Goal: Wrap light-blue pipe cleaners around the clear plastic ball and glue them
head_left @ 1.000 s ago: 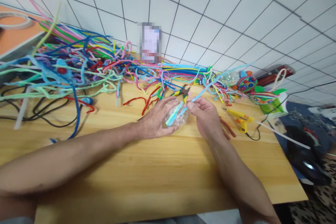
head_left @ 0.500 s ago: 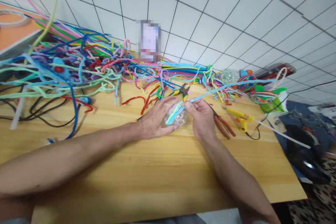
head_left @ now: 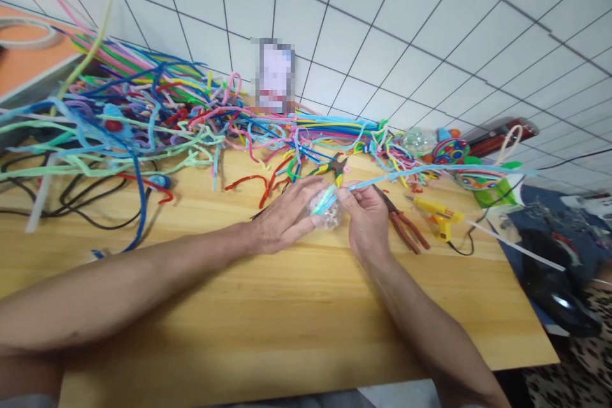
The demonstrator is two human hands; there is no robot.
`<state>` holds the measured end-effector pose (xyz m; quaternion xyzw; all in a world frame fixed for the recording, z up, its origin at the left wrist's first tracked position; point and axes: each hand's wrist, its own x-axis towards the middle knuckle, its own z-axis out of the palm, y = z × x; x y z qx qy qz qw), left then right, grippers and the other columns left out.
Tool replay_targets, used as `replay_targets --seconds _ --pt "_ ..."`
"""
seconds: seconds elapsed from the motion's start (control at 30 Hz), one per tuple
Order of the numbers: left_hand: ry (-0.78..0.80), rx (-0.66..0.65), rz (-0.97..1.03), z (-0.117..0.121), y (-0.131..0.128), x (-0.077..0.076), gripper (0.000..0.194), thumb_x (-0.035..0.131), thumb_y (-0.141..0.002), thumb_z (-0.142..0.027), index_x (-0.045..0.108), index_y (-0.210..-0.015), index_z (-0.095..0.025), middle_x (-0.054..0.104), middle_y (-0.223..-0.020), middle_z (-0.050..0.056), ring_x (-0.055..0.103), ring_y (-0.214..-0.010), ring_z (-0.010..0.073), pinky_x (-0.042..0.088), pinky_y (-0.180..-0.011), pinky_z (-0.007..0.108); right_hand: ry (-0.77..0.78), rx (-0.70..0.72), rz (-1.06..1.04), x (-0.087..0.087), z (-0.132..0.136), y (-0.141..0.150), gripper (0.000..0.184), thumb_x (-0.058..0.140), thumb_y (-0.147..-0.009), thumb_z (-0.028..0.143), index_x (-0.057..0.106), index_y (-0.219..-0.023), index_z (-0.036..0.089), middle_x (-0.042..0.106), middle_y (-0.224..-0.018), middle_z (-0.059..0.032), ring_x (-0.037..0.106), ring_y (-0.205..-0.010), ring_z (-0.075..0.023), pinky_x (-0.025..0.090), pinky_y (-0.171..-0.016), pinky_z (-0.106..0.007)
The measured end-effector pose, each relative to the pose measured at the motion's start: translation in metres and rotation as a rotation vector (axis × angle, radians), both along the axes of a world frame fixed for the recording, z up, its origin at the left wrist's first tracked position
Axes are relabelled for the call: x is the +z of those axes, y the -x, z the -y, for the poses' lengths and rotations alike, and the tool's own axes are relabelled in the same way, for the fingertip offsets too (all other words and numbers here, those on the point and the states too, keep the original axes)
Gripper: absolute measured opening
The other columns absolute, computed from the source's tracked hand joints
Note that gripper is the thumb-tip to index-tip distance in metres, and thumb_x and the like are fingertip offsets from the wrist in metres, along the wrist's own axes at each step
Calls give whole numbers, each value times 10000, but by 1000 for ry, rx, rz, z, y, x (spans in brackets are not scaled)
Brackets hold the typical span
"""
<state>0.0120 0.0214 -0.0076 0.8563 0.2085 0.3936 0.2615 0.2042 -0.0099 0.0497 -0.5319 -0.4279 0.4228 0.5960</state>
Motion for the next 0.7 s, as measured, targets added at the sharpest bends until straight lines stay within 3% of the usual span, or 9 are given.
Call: replay_targets --seconds 0.2,0.43,0.7 --pt "78 12 22 3 0 4 562 404 -1159 -339 328 -1713 -295 493 -1700 142 419 -1653 309 417 -1364 586 -23 9 87 -6 2 -1 284 861 -746 445 684 -899 283 696 -793 26 621 -738 -157 543 -717 -298" --pt "110 39 43 4 -3 5 497 449 -1153 -383 404 -1633 -262 546 -1635 157 471 -1609 309 441 -1339 576 -77 2 124 -8 5 1 233 860 -760 388 695 -886 283 599 -709 53 535 -685 -146 488 -670 -287" --pt "197 86 32 8 -4 10 445 487 -1139 -430 480 -1540 -237 583 -1565 164 542 -1534 315 477 -1297 560 -78 39 190 -7 9 2 247 867 -786 412 693 -889 271 597 -718 47 501 -676 -146 446 -644 -292"
